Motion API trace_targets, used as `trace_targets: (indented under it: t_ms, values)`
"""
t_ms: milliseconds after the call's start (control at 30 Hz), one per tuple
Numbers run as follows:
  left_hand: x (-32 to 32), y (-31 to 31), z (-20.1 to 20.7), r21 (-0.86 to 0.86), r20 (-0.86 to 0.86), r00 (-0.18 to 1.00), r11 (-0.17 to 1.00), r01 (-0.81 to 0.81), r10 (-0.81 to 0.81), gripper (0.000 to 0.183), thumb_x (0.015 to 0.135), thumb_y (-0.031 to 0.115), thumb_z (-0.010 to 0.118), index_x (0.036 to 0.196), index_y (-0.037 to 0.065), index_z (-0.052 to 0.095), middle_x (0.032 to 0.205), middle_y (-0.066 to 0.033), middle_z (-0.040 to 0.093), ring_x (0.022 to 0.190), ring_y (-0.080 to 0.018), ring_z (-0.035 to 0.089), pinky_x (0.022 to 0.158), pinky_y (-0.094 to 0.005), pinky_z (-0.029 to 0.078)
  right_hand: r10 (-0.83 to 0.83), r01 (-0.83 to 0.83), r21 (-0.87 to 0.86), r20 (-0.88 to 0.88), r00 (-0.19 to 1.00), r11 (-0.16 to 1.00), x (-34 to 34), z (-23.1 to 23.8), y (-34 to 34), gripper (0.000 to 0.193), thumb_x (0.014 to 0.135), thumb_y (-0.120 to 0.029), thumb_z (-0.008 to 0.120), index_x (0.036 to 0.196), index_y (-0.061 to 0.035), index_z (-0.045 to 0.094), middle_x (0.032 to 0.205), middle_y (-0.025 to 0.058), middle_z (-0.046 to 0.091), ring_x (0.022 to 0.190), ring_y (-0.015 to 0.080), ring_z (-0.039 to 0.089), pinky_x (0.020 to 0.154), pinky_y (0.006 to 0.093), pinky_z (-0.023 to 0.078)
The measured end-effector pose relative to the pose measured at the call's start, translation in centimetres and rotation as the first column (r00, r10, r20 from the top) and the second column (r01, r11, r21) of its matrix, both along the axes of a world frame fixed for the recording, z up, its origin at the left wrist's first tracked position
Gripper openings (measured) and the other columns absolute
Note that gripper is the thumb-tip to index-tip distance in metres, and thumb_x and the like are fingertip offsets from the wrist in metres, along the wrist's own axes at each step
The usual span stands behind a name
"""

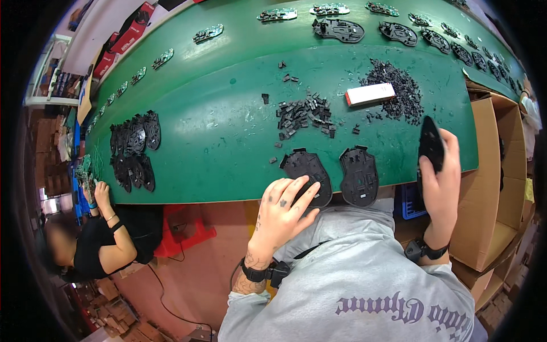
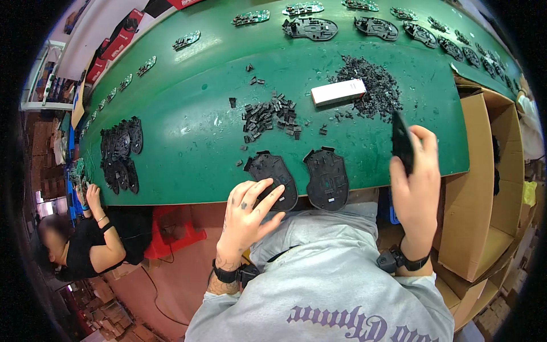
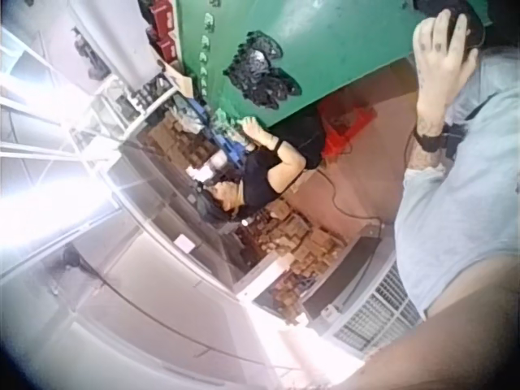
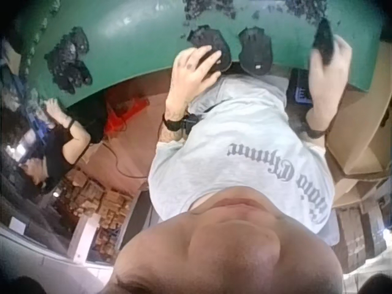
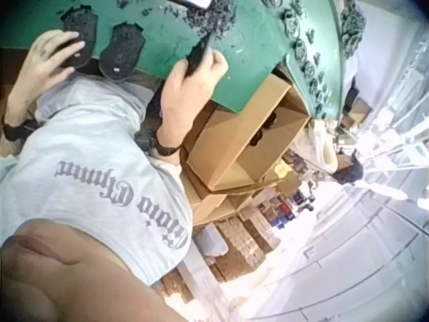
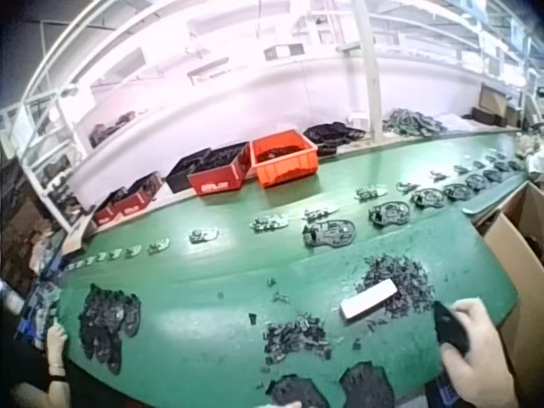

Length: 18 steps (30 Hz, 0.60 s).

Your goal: The person assembles small electronic components on a green workbench. They handle black plastic casings and green circuit boards, using pliers to cut wires and a small white device to inspect parts. The person places assembled units into a cardboard box.

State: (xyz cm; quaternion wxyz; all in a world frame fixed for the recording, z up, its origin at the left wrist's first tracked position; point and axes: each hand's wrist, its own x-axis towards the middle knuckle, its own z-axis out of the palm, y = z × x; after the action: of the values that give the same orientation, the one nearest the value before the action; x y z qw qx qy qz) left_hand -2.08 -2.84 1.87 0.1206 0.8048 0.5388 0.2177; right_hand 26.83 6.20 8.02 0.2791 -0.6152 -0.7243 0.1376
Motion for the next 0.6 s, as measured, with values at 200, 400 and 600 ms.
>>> trace_targets:
  t_ms: [200, 400, 600]
  values:
    - [0.2, 1.6, 0.4, 0.012, 0.097, 0.982, 0.987, 0.159, -0.159, 0.047, 0.067, 0.016, 0.075, 0.113, 0.011, 0.065, 0.121, -0.0052, 0.059, 0.113, -0.0242, 0.054, 0.100, -0.0450, 0.043, 0.072, -0.067, -0.067, 0.085, 0.994, 0.996, -4.2, -1.6, 1.3, 0.033, 0.080, -0.002, 0.056, 0.113, -0.0017, 0.060, 0.115, 0.0129, 0.053, 0.104, 0.0328, 0.050, 0.089, 0.0403, 0.044]
    - [-4.0, 4.2, 0.8, 0.167, 0.068, 0.993, 0.982, 0.086, -0.099, 0.045, 0.073, 0.011, 0.068, 0.118, 0.009, 0.064, 0.128, -0.0086, 0.057, 0.120, -0.0291, 0.052, 0.105, -0.0481, 0.038, 0.072, -0.071, 0.029, -0.008, 0.997, 0.997, -5.1, -4.3, 1.7, 0.036, 0.081, 0.000, 0.058, 0.117, -0.0007, 0.060, 0.120, 0.0144, 0.053, 0.114, 0.0331, 0.044, 0.099, 0.0417, 0.036]
    - [-5.9, 8.9, 2.9, -0.091, -0.327, 0.919, 0.975, 0.201, -0.220, 0.061, 0.085, 0.018, 0.062, 0.142, 0.014, 0.041, 0.151, -0.0097, 0.032, 0.140, -0.0301, 0.029, 0.114, -0.0502, 0.023, 0.064, 0.033, 0.115, -0.746, 0.663, 0.993, -1.9, -5.5, 1.8, 0.033, 0.089, -0.005, 0.051, 0.121, 0.0053, 0.056, 0.123, 0.0148, 0.055, 0.118, 0.0250, 0.050, 0.104, 0.0360, 0.036]
